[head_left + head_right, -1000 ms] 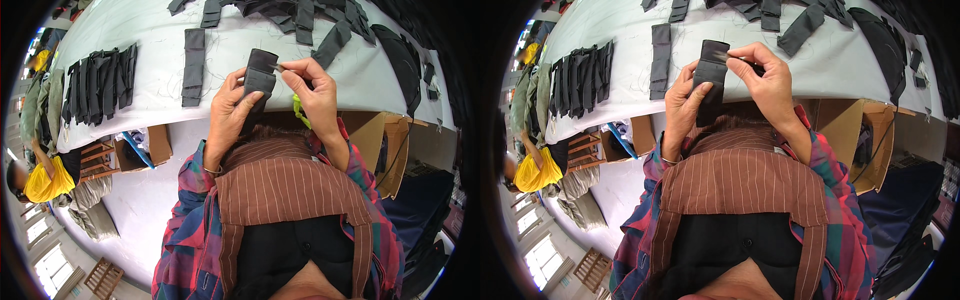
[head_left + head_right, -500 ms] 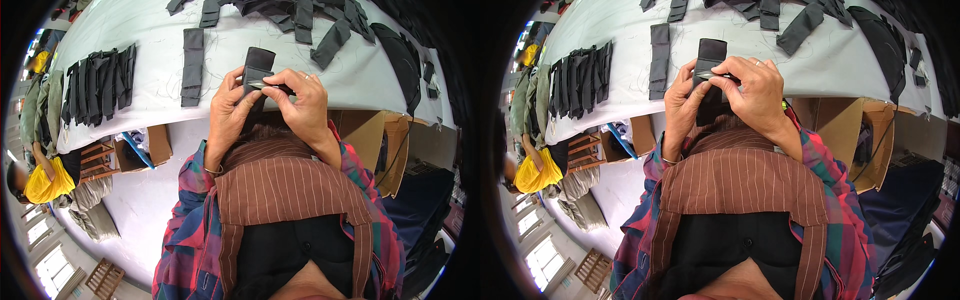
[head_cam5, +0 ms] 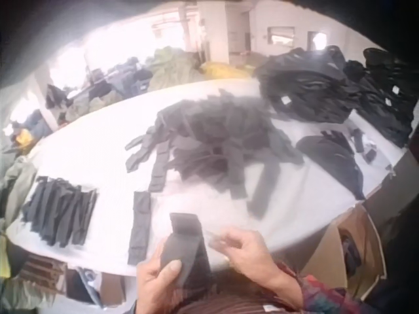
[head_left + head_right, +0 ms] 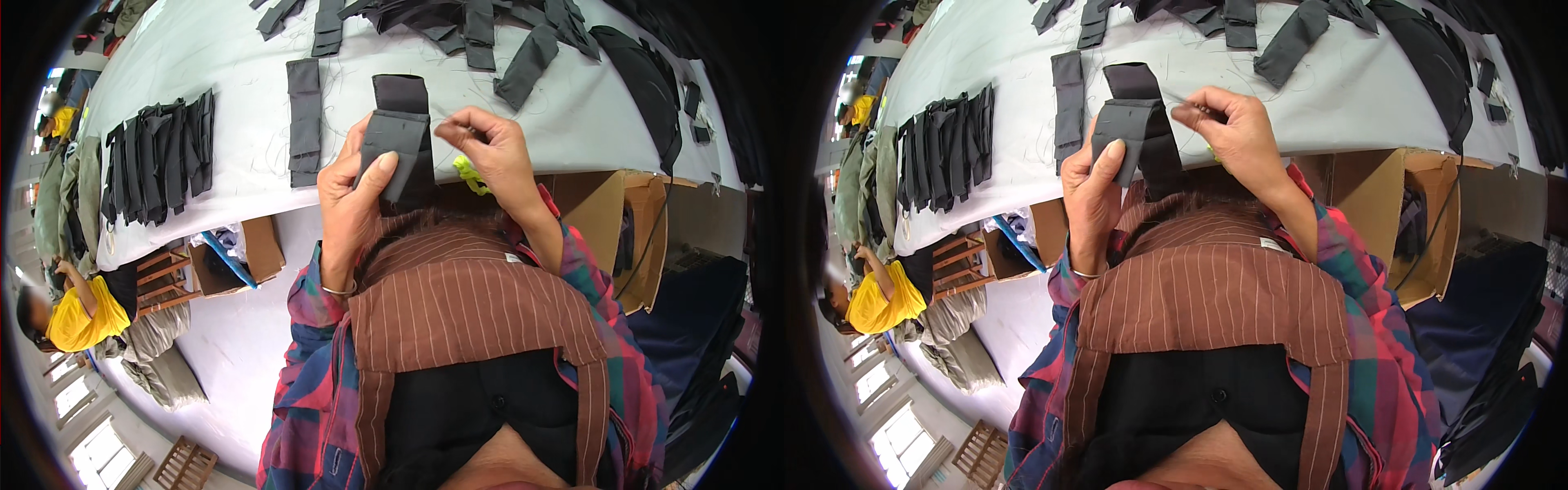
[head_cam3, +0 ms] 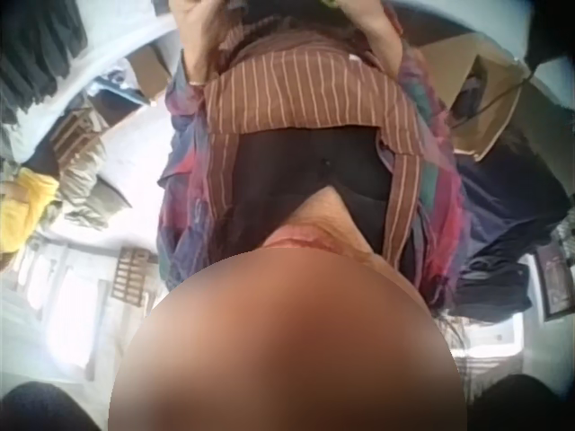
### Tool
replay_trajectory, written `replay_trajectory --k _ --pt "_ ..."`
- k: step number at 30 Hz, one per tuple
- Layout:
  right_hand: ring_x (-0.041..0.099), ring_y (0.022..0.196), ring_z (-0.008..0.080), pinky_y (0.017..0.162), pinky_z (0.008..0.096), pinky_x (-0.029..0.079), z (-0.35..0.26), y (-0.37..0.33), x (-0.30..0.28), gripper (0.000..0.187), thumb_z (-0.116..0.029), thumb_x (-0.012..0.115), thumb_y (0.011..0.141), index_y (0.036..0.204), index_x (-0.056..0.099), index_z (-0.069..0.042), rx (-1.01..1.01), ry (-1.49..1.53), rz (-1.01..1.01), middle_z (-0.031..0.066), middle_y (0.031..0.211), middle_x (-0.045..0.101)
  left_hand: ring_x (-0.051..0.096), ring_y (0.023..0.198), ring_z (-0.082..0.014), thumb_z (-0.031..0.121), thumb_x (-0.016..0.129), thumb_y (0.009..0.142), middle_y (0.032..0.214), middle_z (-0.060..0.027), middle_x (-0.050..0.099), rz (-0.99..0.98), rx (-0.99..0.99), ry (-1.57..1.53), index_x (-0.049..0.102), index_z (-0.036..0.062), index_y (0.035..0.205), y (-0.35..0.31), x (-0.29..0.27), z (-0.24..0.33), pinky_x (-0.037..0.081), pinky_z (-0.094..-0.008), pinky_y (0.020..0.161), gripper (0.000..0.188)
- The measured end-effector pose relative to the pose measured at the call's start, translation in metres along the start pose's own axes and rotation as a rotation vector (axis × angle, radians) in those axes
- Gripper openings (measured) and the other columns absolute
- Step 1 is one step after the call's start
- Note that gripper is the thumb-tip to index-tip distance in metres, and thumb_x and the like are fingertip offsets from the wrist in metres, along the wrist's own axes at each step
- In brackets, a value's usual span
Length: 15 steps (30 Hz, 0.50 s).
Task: Trimming excess threads from black fabric components using nippers at a workshop table.
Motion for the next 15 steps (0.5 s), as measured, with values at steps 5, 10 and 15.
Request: replay_trajectory --k 5,10,15 --pt "0.04 0.059 0.0017 0.054 0.0186 0.032 -0.02 0.008 -0.029 0.012 -0.013 0.065 0.087 0.078 0.064 -0.005 -0.063 0.507 0.058 -0.0072 0.063 0.048 0.053 0.112 -0.022 0.002 0.06 0.083 0.132 -0.0168 0.047 -0.059 0.35 0.514 0.068 -0.005 0.09 -0.006 0.01 0.05 0.04 -0.0303 0.092 0.013" --pt "0.036 0.056 0.0016 0.05 0.0184 0.028 -0.018 0.01 -0.03 0.011 -0.012 0.064 0.088 0.079 0.064 -0.006 -0.212 0.355 0.179 -0.0072 0.065 0.051 0.056 0.08 -0.0142 0.007 0.062 0.084 0.096 -0.0081 0.063 -0.116 -0.056 0.645 0.064 -0.0057 0.084 -0.018 0.001 -0.022 0.045 -0.0265 0.069 0.012" --pt "0.035 0.055 0.0015 0.049 0.0181 0.028 0.019 0.012 -0.013 0.015 -0.013 0.059 0.092 0.078 0.057 -0.008 -0.008 0.436 0.038 0.0004 0.076 0.061 0.058 0.074 -0.0127 0.016 0.065 0.087 0.082 -0.0048 0.065 -0.578 -0.564 0.936 0.062 -0.0032 0.088 -0.043 -0.006 -0.085 0.045 -0.0244 0.068 0.019"
Point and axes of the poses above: each hand's wrist, its own y-axis towards the middle knuckle, its own x-axis out of the palm, z = x × y, the point moved 10 cm from there along y, towards the middle knuckle
